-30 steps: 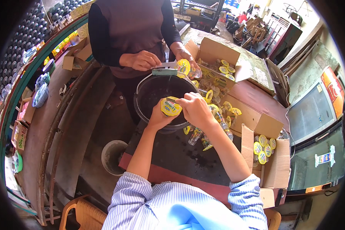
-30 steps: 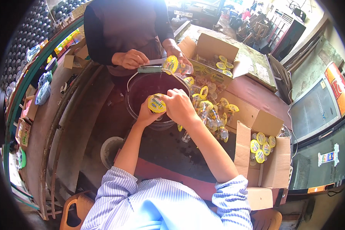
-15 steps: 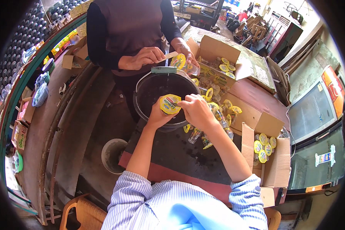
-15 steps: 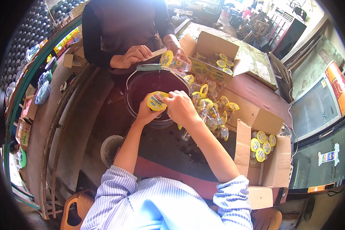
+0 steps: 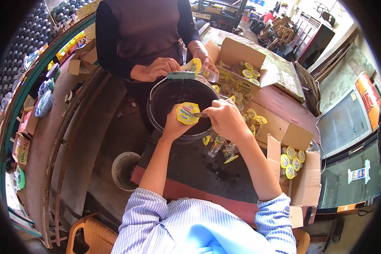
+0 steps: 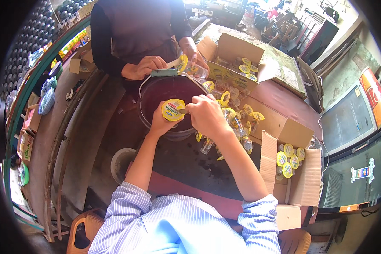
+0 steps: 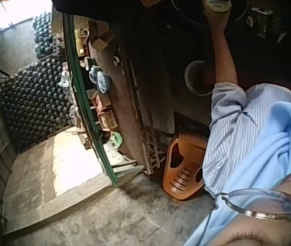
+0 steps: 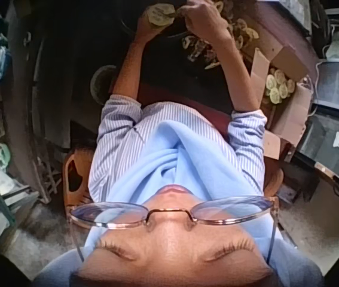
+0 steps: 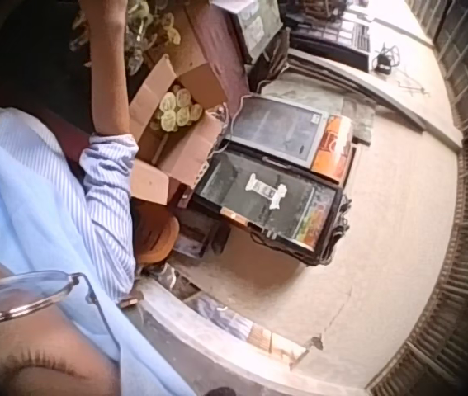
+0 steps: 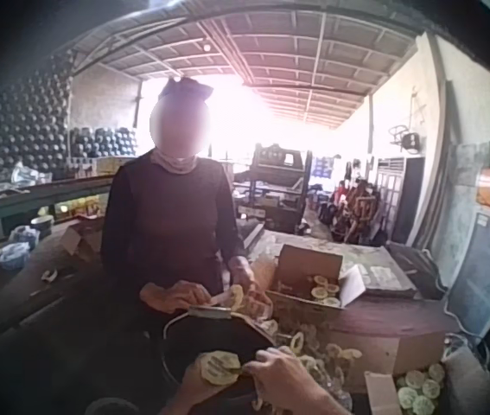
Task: The person repeatedly picks up small yellow-lidded plastic containers from a cardboard box and pours their contents into a black bucket held by another person. The person uses a knife to scrape the inside of the containers to ensure all contents are emptied before placing the empty containers back into the box.
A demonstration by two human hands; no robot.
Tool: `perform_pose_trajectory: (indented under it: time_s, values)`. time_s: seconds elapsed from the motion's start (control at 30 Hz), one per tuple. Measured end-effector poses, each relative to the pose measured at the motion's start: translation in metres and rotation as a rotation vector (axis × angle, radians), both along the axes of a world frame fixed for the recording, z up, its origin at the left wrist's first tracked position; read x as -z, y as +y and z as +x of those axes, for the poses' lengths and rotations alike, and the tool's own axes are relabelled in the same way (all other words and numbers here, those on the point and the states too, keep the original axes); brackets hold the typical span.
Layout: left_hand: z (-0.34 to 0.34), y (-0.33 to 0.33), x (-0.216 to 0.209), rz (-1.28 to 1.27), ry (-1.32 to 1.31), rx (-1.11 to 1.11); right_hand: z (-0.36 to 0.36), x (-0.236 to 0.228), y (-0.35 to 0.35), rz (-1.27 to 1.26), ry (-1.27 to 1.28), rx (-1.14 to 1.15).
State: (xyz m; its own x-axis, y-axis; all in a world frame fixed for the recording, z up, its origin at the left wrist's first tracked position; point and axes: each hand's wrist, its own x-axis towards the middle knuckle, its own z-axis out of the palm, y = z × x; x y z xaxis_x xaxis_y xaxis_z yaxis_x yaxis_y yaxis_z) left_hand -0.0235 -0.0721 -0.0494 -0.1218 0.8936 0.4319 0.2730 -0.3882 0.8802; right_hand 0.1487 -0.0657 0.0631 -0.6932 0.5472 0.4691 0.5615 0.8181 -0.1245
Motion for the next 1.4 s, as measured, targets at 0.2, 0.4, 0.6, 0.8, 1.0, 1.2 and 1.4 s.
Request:
perform_pose_trajectory:
  time_s: [0.2, 0.4, 0.6, 0.8, 1.0, 1.2, 1.4]
  values:
    - [-0.003, 0.002, 0.008, 0.0, -0.079, -0.043, 0.003, 0.006, 0.003, -0.308, 0.404, 0.169]
    - [-0.003, 0.008, 0.014, 0.009, -0.225, 0.015, -0.017, 0.068, 0.011, -1.263, 1.174, 0.084]
    - [-0.005, 0.001, 0.012, -0.06, -0.215, 0.019, -0.036, 0.078, 0.015, -1.364, 1.364, 0.026]
    - [-0.01, 0.01, 0.032, -0.002, -0.192, 0.033, -0.036, 0.086, 0.026, -1.32, 1.325, -0.021]
    - [-0.001, 0.004, 0.015, -0.045, -0.116, -0.058, -0.033, 0.076, 0.032, -1.086, 1.113, -0.003]
    - [-0.002, 0.004, 0.014, 0.003, -0.103, -0.144, -0.031, 0.041, 0.012, -0.201, 0.605, 0.156]
    - [-0.001, 0.005, 0.018, 0.036, -0.06, -0.15, -0.034, 0.029, 0.003, 0.079, 0.276, 0.127]
